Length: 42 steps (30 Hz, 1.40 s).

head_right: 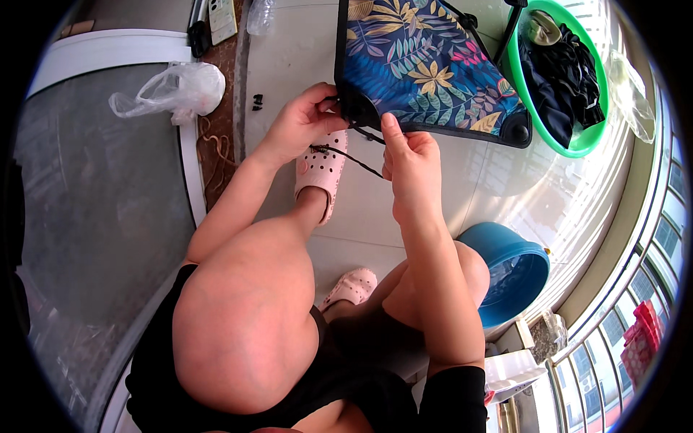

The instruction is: The person sits on a tiled balcony floor and assembles a small, foldable stool. They thread black elastic cords through the metal frame joints and secure them with plastic toggles. The person then attaches a floral-patterned fabric seat to the frame using a brown cord, threading it through the corners and tying it off.

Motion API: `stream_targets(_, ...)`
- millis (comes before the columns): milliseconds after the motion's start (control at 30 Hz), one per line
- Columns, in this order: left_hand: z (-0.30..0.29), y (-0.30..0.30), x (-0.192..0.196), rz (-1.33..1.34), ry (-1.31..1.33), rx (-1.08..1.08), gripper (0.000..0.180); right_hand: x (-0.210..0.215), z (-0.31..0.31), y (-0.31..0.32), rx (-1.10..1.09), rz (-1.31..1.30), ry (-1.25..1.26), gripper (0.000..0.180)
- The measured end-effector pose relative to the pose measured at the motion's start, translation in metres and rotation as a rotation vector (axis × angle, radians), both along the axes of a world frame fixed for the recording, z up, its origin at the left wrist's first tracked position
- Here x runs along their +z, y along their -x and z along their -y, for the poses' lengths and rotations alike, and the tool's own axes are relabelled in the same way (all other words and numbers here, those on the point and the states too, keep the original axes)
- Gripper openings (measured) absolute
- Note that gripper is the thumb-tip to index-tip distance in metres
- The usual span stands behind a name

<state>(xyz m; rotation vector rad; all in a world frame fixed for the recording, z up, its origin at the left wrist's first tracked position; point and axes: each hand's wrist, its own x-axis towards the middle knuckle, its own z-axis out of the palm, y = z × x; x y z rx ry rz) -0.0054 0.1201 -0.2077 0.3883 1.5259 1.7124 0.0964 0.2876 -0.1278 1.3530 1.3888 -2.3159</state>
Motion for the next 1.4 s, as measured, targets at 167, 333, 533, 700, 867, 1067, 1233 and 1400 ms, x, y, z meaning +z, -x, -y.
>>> stream_targets(167,-0.012,-0.012,0.004,-0.059,0.029,0.170,0.032,-0.026,-0.004,0.003,0.021,-0.054,-0.219,0.046)
stream_targets(333,-0.012,-0.017,0.010,-0.147,0.091,0.228,0.030,-0.022,-0.006,0.005,0.103,0.001,-0.246,0.047)
stream_targets(533,-0.009,-0.017,-0.005,-0.354,0.116,0.162,0.031,-0.019,-0.008,-0.005,0.155,0.001,-0.196,0.039)
stream_targets(700,-0.016,-0.024,-0.013,-0.350,0.060,0.233,0.035,-0.061,-0.026,-0.014,0.307,-0.384,-0.538,0.014)
stream_targets(867,-0.016,-0.017,-0.017,-0.255,0.011,0.229,0.035,-0.068,-0.041,-0.001,0.552,-0.506,-1.032,0.027)
stream_targets(1067,-0.022,-0.012,-0.008,-0.221,-0.143,0.272,0.032,-0.064,-0.034,0.005,0.498,-0.465,-1.107,0.030)
stream_targets(1233,-0.027,0.008,0.013,-0.151,-0.215,0.183,0.036,-0.071,-0.035,0.017,0.312,-0.579,-1.050,0.027)
stream_targets(1400,-0.025,0.009,0.006,-0.102,-0.189,0.139,0.035,-0.077,-0.028,0.013,0.179,-0.613,-0.952,0.022)
